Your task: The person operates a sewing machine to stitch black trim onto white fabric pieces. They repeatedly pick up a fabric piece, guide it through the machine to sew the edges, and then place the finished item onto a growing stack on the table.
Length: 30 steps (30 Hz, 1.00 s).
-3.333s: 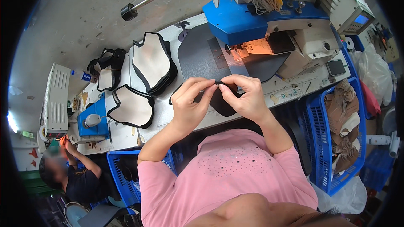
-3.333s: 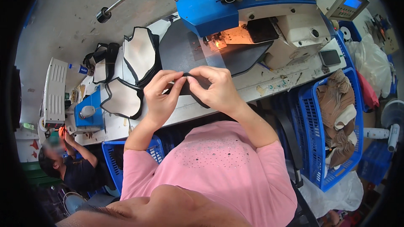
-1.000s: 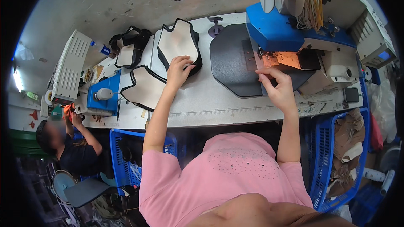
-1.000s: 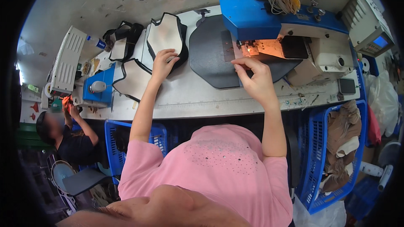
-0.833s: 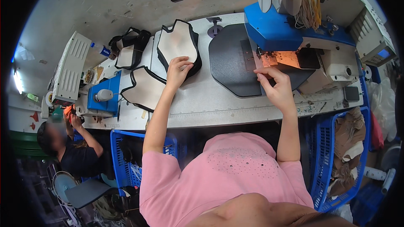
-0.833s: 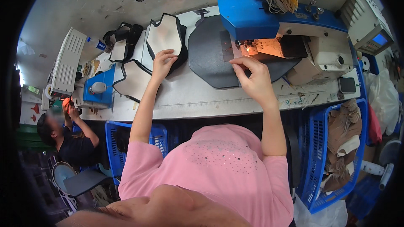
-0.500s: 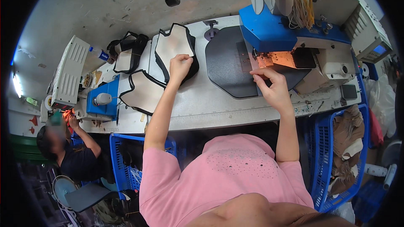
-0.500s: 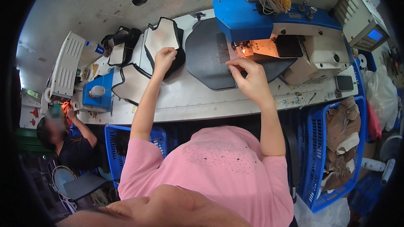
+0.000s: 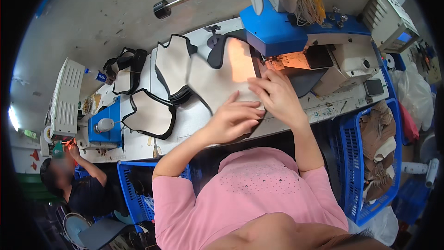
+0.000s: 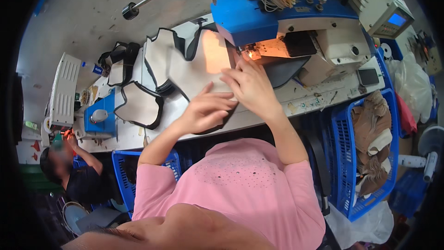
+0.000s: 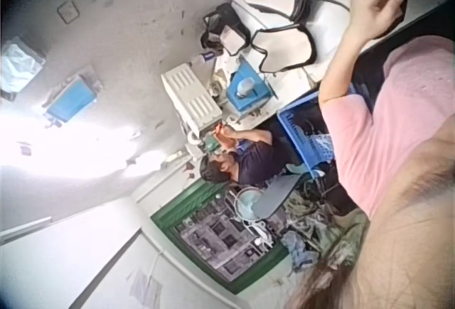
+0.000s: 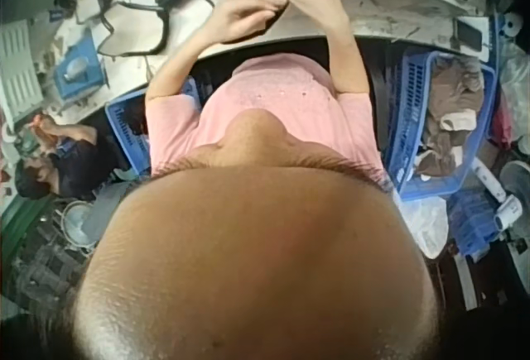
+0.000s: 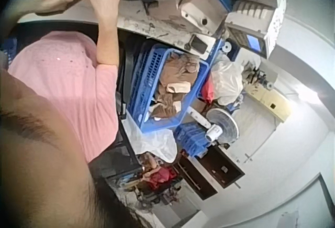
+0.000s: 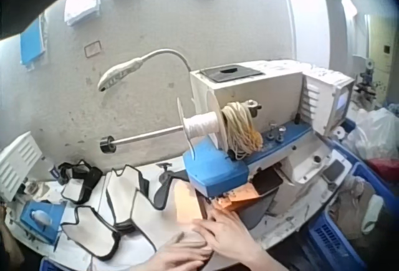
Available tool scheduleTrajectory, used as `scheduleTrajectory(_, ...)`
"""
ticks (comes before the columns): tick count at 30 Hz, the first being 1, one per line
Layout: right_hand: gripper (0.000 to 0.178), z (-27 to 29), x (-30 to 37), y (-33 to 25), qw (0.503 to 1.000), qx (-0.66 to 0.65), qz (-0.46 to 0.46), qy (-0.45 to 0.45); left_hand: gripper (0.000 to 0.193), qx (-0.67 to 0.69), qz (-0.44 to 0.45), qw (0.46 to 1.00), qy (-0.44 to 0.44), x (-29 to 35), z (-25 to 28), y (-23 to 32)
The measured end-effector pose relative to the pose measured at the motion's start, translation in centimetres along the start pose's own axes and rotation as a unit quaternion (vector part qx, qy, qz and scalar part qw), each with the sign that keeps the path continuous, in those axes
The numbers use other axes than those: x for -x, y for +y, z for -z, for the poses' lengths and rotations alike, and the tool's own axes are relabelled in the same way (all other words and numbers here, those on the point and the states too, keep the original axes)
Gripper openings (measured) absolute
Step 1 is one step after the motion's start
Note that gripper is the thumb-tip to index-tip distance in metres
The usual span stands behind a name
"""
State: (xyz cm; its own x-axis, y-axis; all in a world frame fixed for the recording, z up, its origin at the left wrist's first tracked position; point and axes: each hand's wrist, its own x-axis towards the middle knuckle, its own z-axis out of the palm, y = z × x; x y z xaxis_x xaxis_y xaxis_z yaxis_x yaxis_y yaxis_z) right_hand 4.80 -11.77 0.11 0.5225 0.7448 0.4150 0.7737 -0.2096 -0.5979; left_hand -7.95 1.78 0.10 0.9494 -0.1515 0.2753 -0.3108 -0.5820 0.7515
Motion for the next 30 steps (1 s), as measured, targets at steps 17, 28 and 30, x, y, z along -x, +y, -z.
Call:
scheduleTrajectory(17,0.034,0.8,1.0,1.0,0.993,0.055,-0.087,0.056,0.053,-0.402,0.012,0.912,0.084,-4.9,-2.8,0.2)
scheduleTrajectory(28,0.033,0.3,0.1,1.9,0.991,0.021,-0.123,0.038,0.042,-0.354,0.022,0.931,0.086,-6.3,-2.8,-0.1)
scheduleTrajectory(30,0.033,0.3,0.1,2.0,0.993,0.024,-0.109,0.044,0.041,-0.354,0.038,0.932,0.068,-6.5,-2.7,0.2)
